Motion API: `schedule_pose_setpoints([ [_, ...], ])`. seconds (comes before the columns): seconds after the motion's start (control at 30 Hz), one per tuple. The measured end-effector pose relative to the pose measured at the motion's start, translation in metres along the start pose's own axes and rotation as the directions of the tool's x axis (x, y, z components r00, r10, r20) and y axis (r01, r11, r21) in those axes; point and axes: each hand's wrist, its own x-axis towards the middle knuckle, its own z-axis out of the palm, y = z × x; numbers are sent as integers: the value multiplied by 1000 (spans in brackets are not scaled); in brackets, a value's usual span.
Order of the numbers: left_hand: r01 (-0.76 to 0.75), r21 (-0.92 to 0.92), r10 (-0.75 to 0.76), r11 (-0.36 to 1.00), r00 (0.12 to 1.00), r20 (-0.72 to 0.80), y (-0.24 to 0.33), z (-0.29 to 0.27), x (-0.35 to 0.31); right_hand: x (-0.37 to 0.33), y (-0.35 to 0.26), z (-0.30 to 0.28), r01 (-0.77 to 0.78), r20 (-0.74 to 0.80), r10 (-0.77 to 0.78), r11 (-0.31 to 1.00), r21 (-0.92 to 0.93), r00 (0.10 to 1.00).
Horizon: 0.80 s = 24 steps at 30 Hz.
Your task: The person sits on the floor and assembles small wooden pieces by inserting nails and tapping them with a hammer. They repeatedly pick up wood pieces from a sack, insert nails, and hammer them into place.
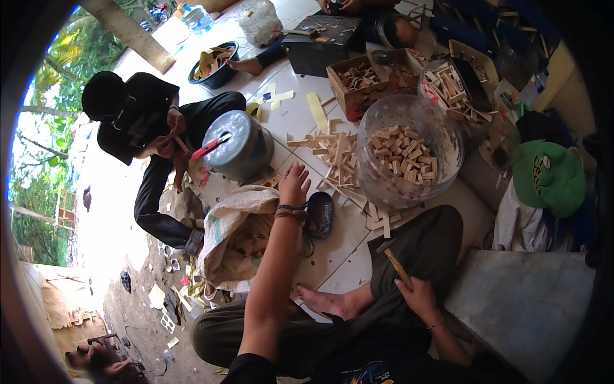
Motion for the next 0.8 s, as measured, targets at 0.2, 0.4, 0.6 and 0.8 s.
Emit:
schedule_pose_setpoints([
  [0.2,12,509,-181,861,942,284,92,-63,-20,10,-4,-1,63,57,-60,997,-51,997],
  [0.4,-141,919,-459,369,832,312,157,-128,-62,-2,-18,-12,40,139,-17,985,-168,990],
  [0.6,-496,819,-508,-289,804,308,81,-267,-45,-44,-29,-20,139,-7,-143,973,-186,990],
  [0.8,-583,771,-199,-257,812,549,42,-344,-28,-97,19,-26,-32,-36,21,940,-341,999],
])
